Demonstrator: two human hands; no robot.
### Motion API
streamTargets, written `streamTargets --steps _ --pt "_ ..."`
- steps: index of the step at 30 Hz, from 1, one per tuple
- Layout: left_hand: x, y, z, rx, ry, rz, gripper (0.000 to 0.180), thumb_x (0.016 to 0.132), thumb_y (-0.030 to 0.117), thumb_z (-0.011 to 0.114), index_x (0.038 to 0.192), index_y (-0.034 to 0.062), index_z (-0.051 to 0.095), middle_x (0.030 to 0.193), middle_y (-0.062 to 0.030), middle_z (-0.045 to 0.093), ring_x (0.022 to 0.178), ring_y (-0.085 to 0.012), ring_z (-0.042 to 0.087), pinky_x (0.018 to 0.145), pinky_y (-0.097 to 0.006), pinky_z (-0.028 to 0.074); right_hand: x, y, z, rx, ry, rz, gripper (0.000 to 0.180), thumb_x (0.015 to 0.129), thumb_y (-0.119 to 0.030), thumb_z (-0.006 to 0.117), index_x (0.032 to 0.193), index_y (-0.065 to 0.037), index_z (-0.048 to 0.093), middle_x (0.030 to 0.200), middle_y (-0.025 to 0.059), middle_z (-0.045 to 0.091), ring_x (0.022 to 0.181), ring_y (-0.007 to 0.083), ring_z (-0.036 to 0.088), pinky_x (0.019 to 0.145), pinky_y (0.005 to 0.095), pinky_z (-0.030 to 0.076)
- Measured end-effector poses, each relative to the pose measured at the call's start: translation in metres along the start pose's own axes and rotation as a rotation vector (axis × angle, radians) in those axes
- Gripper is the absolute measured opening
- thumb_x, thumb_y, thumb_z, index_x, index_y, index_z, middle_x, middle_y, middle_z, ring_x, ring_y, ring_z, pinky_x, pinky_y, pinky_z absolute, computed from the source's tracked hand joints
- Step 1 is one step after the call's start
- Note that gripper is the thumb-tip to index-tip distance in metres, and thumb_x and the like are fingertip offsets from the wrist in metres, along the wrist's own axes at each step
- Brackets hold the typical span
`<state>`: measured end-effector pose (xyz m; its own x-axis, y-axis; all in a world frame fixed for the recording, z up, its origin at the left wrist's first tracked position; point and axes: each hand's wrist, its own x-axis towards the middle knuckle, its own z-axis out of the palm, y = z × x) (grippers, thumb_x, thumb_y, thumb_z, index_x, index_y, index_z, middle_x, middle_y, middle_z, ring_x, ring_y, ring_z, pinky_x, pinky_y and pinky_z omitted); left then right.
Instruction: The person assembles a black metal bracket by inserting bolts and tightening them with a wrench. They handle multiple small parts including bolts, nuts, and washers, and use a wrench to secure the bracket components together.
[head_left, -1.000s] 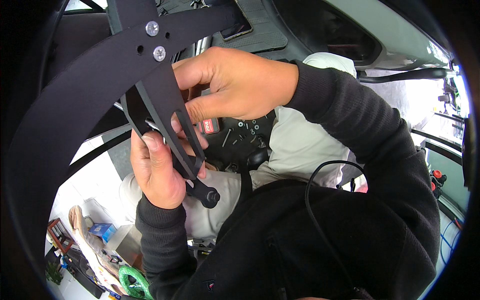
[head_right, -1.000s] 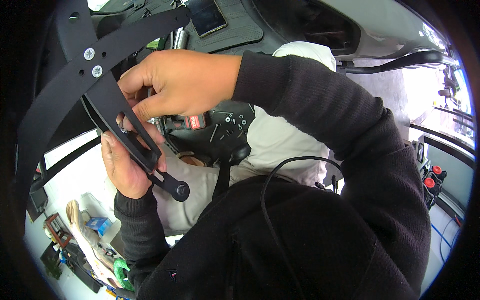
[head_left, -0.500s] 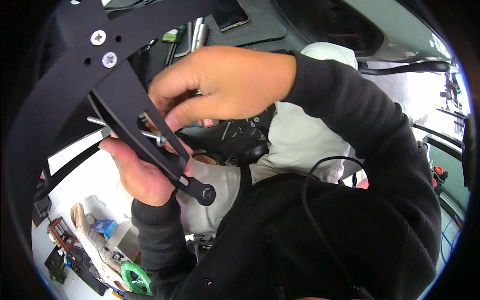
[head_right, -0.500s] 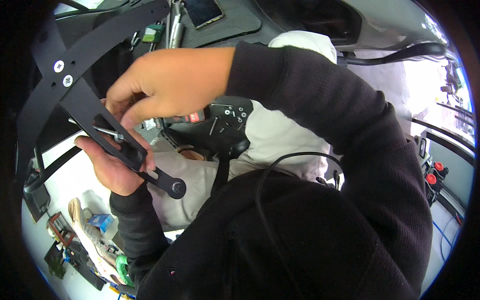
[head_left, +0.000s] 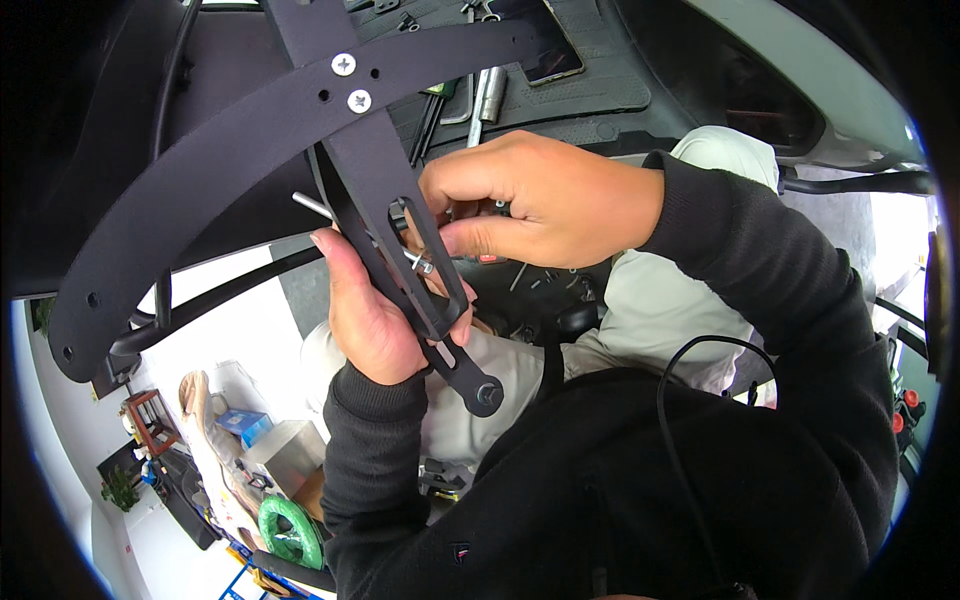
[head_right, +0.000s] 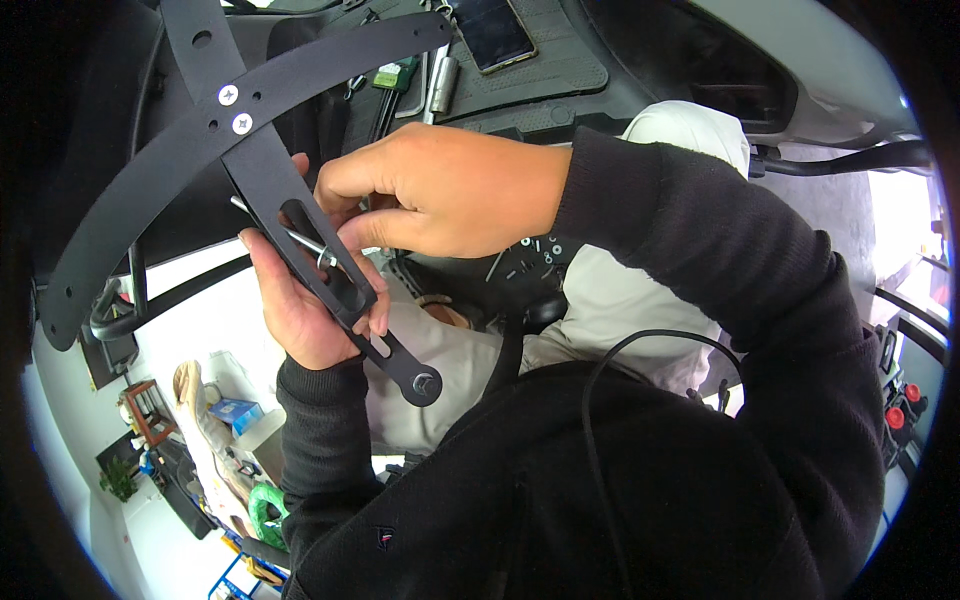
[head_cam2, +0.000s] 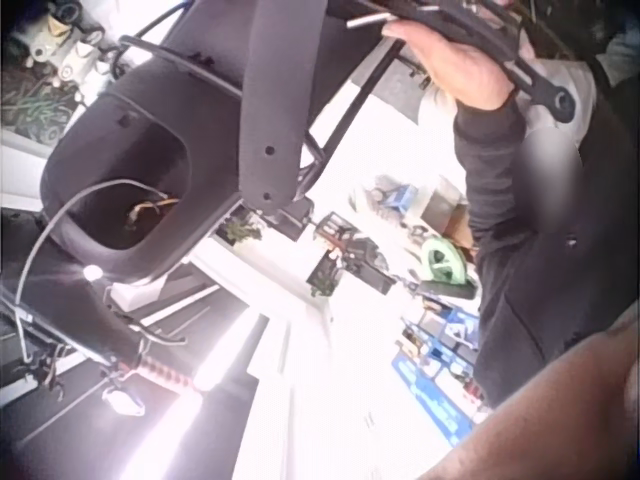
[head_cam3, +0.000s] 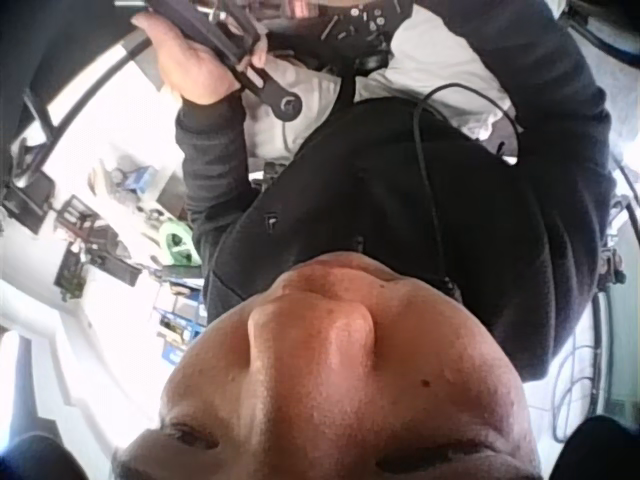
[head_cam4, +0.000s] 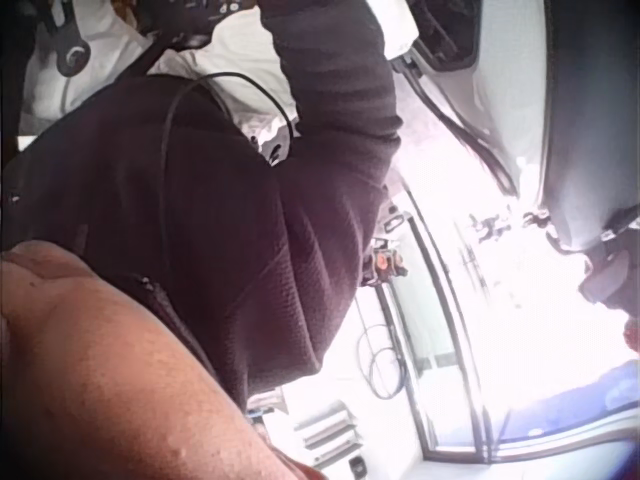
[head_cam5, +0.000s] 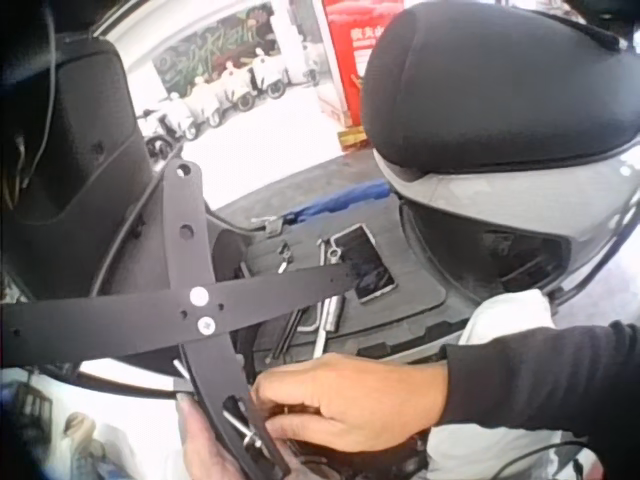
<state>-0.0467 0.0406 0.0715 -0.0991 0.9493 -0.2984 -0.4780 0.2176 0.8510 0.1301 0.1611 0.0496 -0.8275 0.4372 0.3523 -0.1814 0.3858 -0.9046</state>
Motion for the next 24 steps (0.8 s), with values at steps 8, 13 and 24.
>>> streamTargets --steps 8,13,24 --pt "0.003 0.001 -0.017 -0.089 -0.012 -0.052 0.088 0.104 0.079 0.021 0.121 0.0001 0.058 0.077 -0.0207 0.069 0.045 -0.0269 0.059 0.043 -0.036 0.05 -0.009 -0.017 0.002 0.213 0.179 0.121 0.036 0.1 -0.007 0.068 0.131 0.001 0.053 0.113 0.0117 0.07 0.093 0.0143 0.069 0.08 0.0331 0.058" --pt "0.006 0.002 -0.011 0.251 0.176 0.008 0.085 0.107 0.074 0.022 0.113 -0.0019 0.059 0.073 -0.0146 0.067 0.043 -0.0189 0.055 0.04 -0.03 0.045 -0.011 -0.018 0.014 -0.258 0.28 -0.144 0.025 0.088 -0.003 0.075 0.111 -0.002 0.066 0.106 0.0127 0.07 0.091 0.025 0.071 0.08 0.0354 0.058" --pt "0.008 -0.001 -0.007 0.337 0.103 0.166 0.079 0.11 0.068 0.025 0.156 0.0064 0.04 0.094 -0.0114 0.07 0.058 -0.0117 0.062 0.045 -0.022 0.048 -0.008 -0.02 0.027 0.067 0.249 0.208 0.036 0.093 -0.002 0.074 0.128 0.001 0.069 0.113 0.0148 0.076 0.093 0.0236 0.077 0.084 0.0341 0.06"
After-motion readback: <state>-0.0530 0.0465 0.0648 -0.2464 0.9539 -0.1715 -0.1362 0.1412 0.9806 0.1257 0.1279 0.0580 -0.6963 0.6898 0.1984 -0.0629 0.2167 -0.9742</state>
